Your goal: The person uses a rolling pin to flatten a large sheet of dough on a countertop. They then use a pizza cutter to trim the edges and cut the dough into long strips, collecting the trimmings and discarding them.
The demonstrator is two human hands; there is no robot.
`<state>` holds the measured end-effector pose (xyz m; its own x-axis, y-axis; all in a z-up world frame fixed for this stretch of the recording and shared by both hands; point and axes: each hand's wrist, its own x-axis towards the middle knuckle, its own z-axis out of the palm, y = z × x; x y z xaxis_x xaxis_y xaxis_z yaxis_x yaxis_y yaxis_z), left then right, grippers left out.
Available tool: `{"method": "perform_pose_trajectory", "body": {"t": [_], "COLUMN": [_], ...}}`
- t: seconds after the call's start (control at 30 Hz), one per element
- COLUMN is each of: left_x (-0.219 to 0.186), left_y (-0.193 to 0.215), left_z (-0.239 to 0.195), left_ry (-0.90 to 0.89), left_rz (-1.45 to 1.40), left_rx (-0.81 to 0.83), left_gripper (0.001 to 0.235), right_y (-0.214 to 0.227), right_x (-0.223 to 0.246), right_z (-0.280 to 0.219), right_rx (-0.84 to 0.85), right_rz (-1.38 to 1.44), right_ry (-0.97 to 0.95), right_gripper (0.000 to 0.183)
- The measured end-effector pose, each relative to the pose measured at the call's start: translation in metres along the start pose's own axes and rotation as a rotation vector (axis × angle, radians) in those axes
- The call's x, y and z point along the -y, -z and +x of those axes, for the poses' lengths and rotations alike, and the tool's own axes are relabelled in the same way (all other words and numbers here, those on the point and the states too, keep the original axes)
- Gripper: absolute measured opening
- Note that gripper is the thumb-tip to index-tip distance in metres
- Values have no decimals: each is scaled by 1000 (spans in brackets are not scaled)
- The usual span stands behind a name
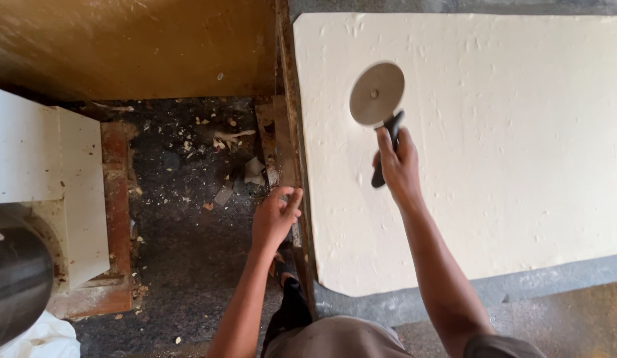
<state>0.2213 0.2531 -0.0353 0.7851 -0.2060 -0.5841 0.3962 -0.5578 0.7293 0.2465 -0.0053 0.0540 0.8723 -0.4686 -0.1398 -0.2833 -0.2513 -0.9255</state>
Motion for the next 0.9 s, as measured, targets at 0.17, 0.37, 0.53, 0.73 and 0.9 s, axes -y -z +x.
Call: {"method": "perform_pose_trajectory", "body": {"t": [0.17, 0.37, 0.53, 0.73, 0.9], "left_x": [2, 13, 11, 7, 4], "left_y": [-11, -14, -18, -13, -12], "left_z": [29, 36, 31, 32, 33], "left_ry": [-67, -48, -17, -68, -59], "left_rz": [115, 65, 32, 119, 99], "left_rx": [24, 44, 13, -23, -20], "left_gripper": [64, 58, 56, 55, 56], "right_y": [-39, -71, -84, -83, -78], "right_x": [-1, -10, -23, -25, -21], "right_z": [93, 171, 198, 207, 209], "right_rx": [8, -15, -104, -109, -76], "right_rz": [-125, -290, -441, -417, -384], "right_ry": [111, 290, 407, 414, 390], "right_gripper": [35, 35, 33, 33, 33]}}
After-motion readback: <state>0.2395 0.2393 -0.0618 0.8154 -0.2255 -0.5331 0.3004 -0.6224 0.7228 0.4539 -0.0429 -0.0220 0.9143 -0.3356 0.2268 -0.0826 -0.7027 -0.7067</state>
